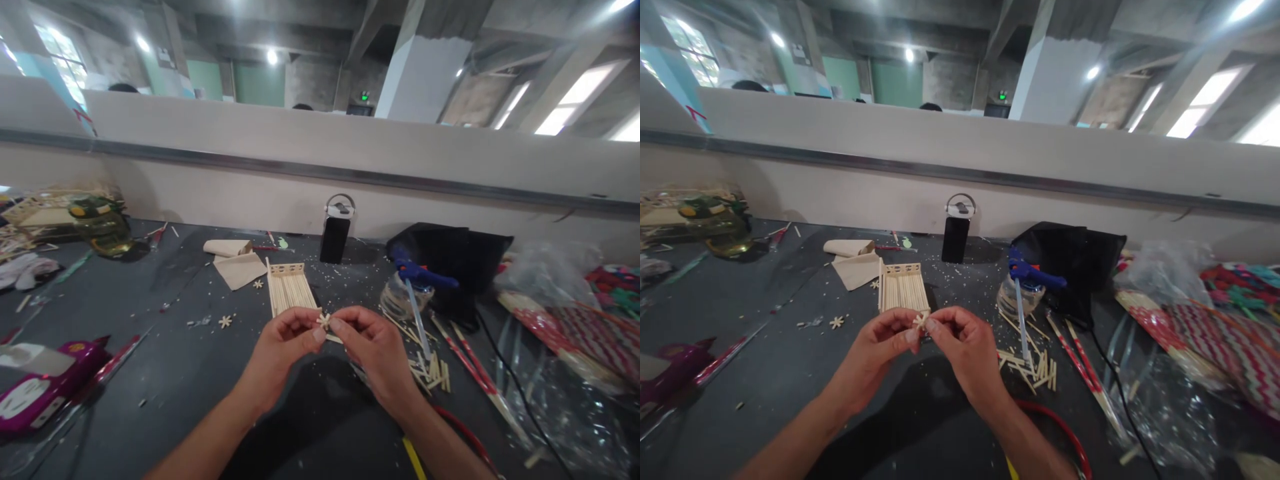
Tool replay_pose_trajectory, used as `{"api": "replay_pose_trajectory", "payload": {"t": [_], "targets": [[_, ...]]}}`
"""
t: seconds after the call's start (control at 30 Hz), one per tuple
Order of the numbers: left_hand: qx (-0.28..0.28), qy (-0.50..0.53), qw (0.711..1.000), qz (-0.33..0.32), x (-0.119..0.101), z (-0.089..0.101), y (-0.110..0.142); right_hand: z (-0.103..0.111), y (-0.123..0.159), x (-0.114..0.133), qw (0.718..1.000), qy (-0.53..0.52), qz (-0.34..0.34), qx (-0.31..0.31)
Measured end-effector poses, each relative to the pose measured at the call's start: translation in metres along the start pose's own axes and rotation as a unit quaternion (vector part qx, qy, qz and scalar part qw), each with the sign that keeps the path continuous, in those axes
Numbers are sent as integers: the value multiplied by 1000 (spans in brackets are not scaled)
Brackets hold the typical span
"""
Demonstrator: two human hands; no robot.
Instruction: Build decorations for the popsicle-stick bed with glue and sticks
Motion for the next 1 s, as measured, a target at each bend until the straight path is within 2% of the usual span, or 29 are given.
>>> {"api": "replay_pose_trajectory", "payload": {"t": [0.27,0.53,0.77,1.0], "targets": [[-28,-16,999,-1,4,6,-3,-5,3,0,1000,5,16,7],[10,77,996,33,12,10,-5,-11,4,7,999,4,32,24],[1,67,997,36,10,11,-4,-8,3,12,993,91,64,29],[23,55,997,44,12,6,-3,-6,2,15,993,93,74,22]]}}
Point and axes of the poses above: each hand's wrist, its own y-axis away from the middle knuckle, its own z-axis out of the back of the hand, x = y × z, the point moved 8 cm from there along -y, towards the middle knuckle, and after that the axes turned 15 degrees about z, right-handed, at the moved point
